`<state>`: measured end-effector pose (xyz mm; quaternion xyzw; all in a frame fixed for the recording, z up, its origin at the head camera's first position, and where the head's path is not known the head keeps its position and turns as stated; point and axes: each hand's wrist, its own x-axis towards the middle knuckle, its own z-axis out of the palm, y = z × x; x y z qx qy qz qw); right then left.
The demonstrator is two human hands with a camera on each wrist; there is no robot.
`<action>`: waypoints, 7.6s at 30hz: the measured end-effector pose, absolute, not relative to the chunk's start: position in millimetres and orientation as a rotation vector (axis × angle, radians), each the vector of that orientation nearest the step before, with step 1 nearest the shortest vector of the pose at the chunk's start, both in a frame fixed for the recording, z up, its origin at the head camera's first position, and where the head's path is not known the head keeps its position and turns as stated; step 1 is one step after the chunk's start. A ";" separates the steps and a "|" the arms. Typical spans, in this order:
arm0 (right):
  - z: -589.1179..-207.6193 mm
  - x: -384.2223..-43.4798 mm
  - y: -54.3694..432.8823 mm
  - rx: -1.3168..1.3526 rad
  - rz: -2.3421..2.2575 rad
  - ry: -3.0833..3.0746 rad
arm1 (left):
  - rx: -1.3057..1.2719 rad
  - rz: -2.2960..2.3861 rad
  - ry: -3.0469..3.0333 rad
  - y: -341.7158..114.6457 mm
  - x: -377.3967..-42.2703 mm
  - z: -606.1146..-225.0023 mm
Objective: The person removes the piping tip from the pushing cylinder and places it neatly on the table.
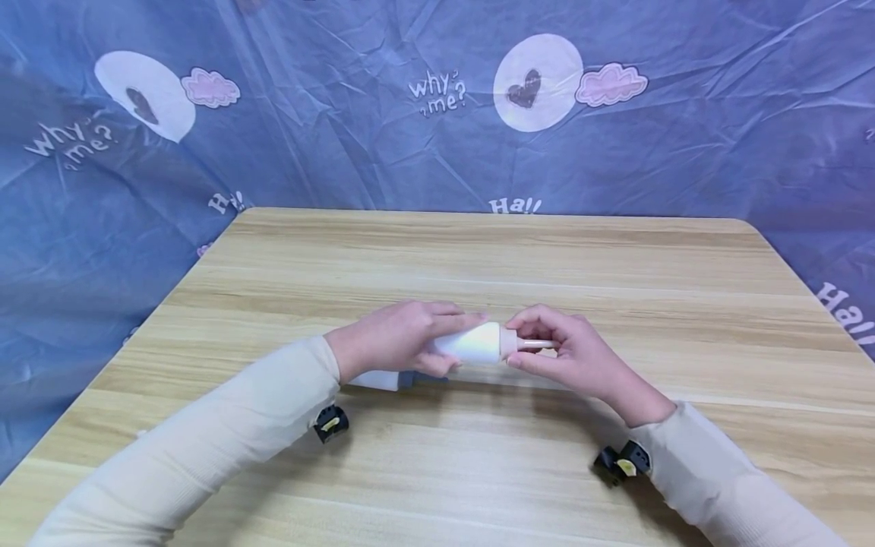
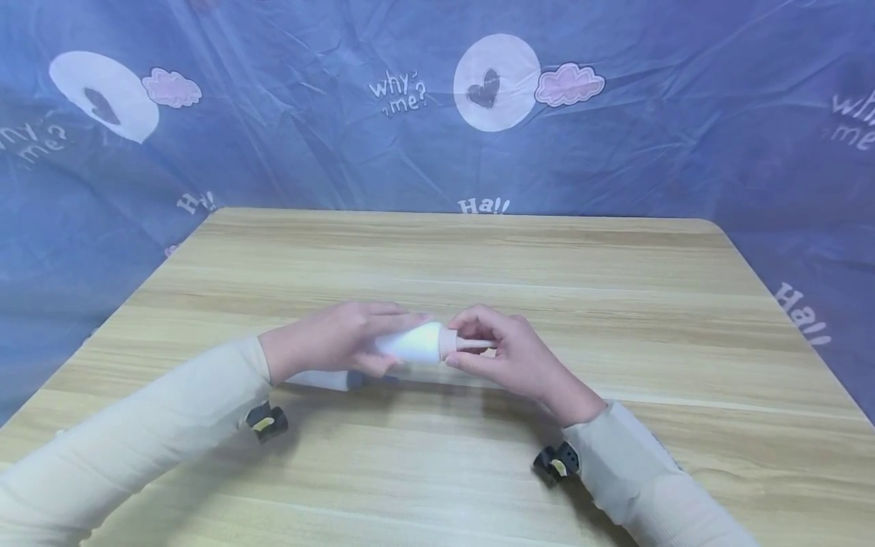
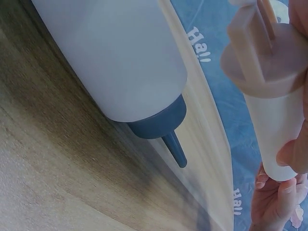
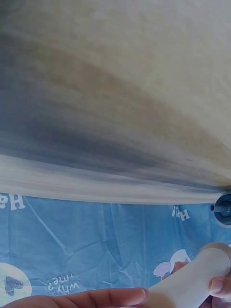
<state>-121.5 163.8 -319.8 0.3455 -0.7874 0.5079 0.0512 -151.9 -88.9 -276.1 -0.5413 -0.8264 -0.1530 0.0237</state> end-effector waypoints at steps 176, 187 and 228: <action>-327.8 -112.7 158.5 0.846 1.729 -2.339 | -1.690 -0.523 -2.563 -91.7 -154.6 -277.1; -326.7 -113.9 160.0 0.785 1.719 -2.463 | -1.691 -0.499 -2.541 -91.2 -155.3 -278.8; -322.8 -111.7 162.0 0.736 1.707 -2.502 | -1.676 -0.526 -2.510 -93.3 -157.0 -281.3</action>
